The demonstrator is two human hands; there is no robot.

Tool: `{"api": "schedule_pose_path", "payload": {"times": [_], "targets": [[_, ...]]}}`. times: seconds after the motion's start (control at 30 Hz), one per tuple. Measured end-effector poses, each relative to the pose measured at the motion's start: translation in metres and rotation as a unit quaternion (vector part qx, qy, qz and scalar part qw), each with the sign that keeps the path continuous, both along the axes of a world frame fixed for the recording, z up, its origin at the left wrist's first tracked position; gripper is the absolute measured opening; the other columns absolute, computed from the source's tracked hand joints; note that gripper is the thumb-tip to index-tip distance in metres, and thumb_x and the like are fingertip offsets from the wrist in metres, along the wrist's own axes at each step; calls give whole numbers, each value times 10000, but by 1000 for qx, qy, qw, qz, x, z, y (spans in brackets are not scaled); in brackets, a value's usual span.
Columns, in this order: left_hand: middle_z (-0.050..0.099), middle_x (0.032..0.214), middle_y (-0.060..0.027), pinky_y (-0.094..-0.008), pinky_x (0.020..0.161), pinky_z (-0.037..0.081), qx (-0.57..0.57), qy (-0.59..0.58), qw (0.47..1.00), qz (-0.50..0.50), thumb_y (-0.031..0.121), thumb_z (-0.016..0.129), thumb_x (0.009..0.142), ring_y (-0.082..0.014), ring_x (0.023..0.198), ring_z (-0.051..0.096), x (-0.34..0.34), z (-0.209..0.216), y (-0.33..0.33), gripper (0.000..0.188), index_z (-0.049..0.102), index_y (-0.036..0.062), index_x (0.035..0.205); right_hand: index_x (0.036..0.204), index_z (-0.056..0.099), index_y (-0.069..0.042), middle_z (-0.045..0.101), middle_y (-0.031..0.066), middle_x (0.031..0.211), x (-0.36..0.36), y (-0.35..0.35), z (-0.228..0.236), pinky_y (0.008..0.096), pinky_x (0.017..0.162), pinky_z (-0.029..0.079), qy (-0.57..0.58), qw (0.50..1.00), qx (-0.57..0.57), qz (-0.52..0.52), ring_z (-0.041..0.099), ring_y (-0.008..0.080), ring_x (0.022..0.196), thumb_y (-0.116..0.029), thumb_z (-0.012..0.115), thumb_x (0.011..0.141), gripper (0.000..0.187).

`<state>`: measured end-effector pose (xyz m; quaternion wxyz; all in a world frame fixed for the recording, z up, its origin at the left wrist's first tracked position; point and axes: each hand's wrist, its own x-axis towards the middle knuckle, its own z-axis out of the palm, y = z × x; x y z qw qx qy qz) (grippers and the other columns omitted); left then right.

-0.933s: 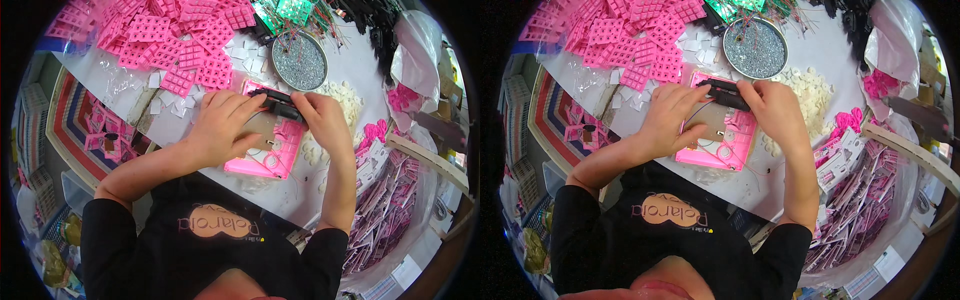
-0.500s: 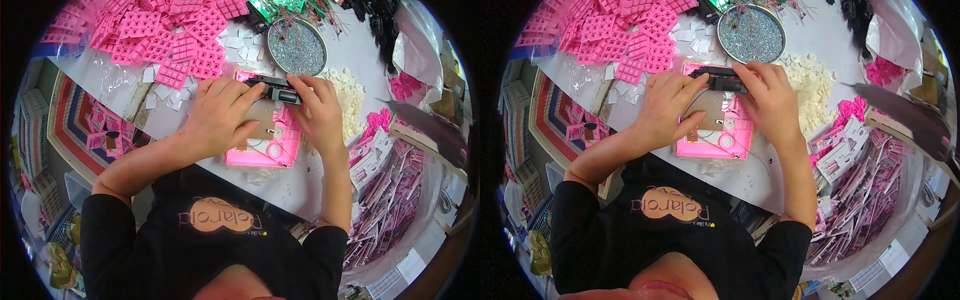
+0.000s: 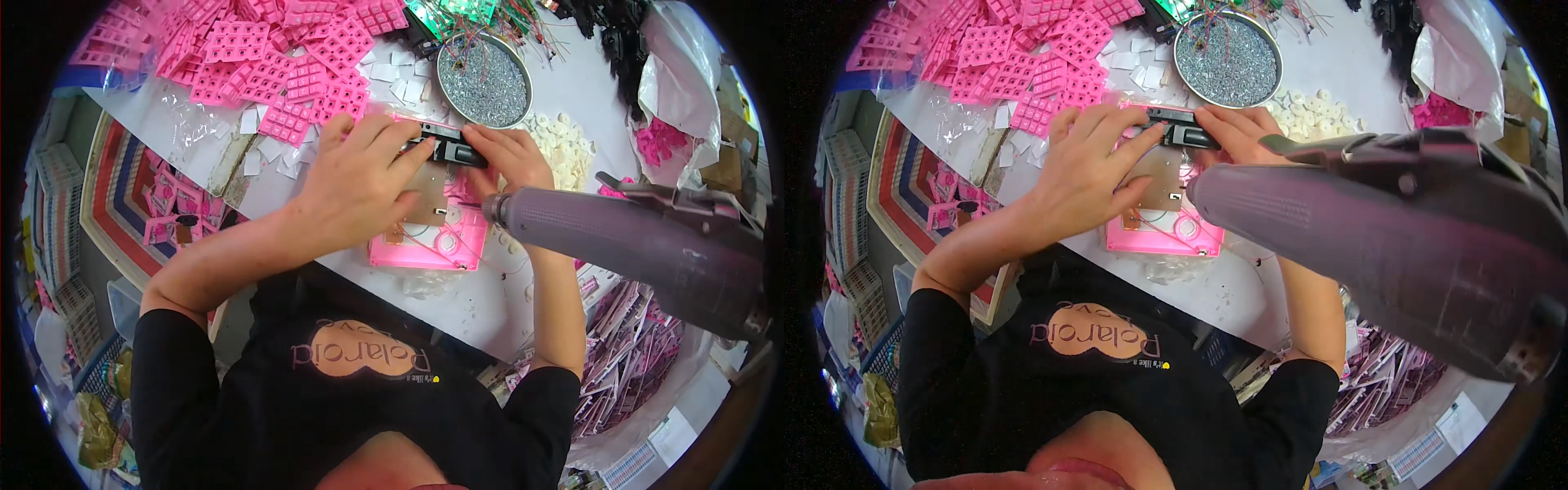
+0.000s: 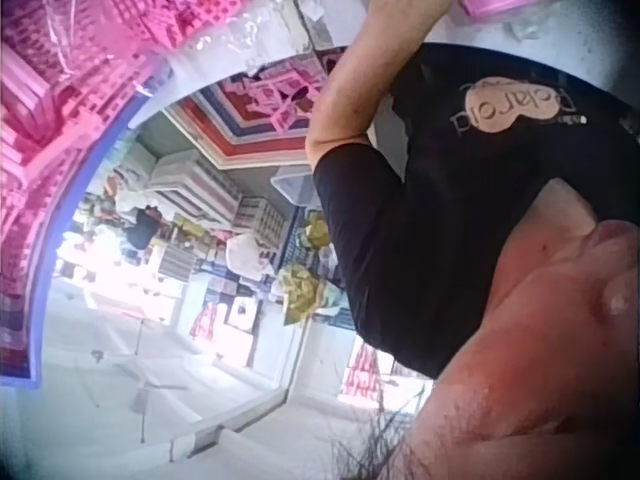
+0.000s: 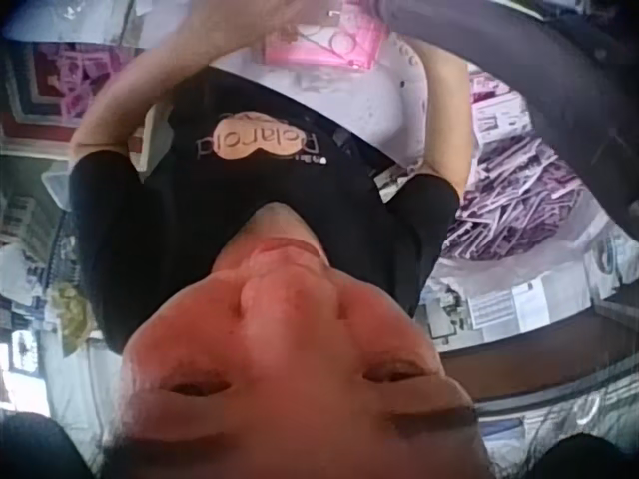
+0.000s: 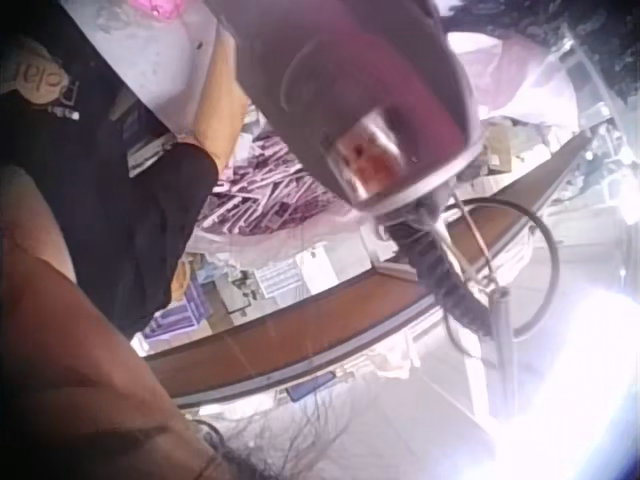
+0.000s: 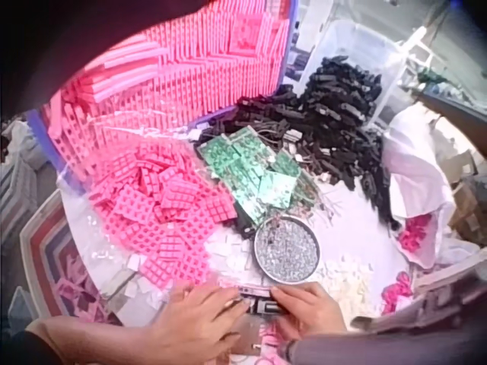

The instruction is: Assembling a toy calculator by installing internal components and securing them with an electric screwdriver.

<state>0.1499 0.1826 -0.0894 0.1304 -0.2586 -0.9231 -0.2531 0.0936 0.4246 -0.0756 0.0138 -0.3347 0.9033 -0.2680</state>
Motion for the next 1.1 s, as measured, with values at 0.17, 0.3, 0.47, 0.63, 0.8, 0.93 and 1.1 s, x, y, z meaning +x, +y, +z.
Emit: {"api": "schedule_pose_path", "payload": {"times": [0.17,0.3,0.47,0.63,0.8,0.93,1.1], "targets": [[629,976,-28,-468,881,405,20,-132,980,-150,255,741,795,-241,1045,584,-66,11,-14,226,719,126,979,1286,643,2,660,153,1231,16,11,9,369,972,475,-57,998,-23,8,609,301,1088,-125,646,865,440],[650,872,-2,-470,839,445,-75,23,989,-123,228,698,820,-218,964,619,-146,-1,43,92,708,143,854,1318,594,62,582,219,1360,-15,64,15,451,1087,403,-202,891,-362,-186,534,307,1270,-424,496,962,610],[653,836,12,-452,874,444,-224,93,956,-167,224,670,820,-195,934,626,-167,-22,80,68,707,170,803,1523,335,-9,531,266,1345,-36,43,94,644,1054,391,-190,743,-641,28,606,393,1117,-849,562,777,1147],[676,783,-11,-424,877,441,-195,115,966,-125,242,653,834,-213,829,650,-173,-33,82,158,678,154,706,1426,419,24,610,141,1051,-30,32,83,535,927,501,-81,848,-524,-27,607,205,792,-476,679,899,771],[677,745,-67,-437,786,445,-104,30,985,-138,257,660,860,-247,687,645,-171,-8,67,227,659,117,681,1338,446,78,661,160,909,-14,2,76,384,783,563,-108,830,-535,-120,646,206,738,-87,683,887,536],[645,725,-35,-428,729,415,255,-228,918,-202,157,728,835,-251,664,598,-101,30,34,130,659,91,747,1393,449,-92,477,22,729,9,-4,75,329,641,423,-133,789,-598,-51,463,125,614,-151,564,940,471],[687,874,20,-373,826,344,200,-96,959,-178,129,752,827,-178,817,606,-28,13,25,121,695,135,933,1243,487,-130,485,-34,625,29,-12,90,279,547,393,-169,785,-582,130,443,99,519,-200,583,951,315]]}}
